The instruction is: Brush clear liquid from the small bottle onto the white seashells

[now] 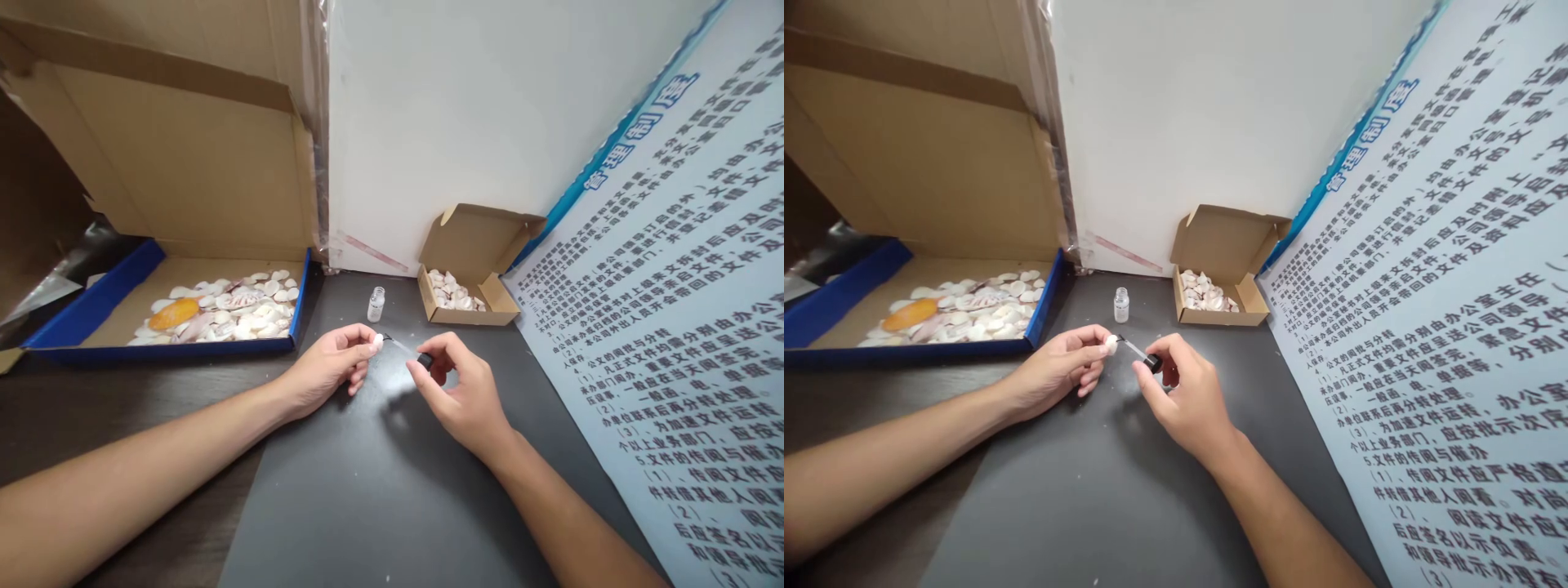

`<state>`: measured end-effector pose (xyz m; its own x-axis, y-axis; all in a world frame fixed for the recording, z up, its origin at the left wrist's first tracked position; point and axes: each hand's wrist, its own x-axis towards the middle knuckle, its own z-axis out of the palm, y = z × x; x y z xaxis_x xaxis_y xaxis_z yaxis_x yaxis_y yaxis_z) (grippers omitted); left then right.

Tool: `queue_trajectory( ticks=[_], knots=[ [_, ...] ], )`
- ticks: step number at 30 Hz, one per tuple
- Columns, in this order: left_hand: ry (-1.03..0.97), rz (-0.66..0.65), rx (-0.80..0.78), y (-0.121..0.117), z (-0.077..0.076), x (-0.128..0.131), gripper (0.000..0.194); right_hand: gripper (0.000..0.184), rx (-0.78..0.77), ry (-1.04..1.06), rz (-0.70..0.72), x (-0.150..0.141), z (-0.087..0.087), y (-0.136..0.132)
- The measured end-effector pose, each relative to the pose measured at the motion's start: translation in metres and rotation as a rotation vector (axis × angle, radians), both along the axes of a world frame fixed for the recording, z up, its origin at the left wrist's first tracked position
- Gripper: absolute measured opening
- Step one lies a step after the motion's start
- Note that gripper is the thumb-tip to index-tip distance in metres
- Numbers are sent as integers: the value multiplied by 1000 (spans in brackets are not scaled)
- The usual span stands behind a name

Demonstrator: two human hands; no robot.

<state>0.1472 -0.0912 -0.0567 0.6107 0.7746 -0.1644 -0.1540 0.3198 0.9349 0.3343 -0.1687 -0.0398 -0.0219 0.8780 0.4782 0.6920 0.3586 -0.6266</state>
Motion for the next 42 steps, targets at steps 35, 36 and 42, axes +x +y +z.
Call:
queue_trajectory(
  ticks=[35,36,42],
  knots=[
    [-28,-59,-19,0,1,-1,18,8,45,-31,0,-1,1,-3],
    [-27,-63,-14,0,1,-1,18,9,62,-8,-6,-1,1,-3],
    [-56,-49,-17,1,-3,-2,22,9,-8,-31,-13,-1,3,-2]
  ],
)
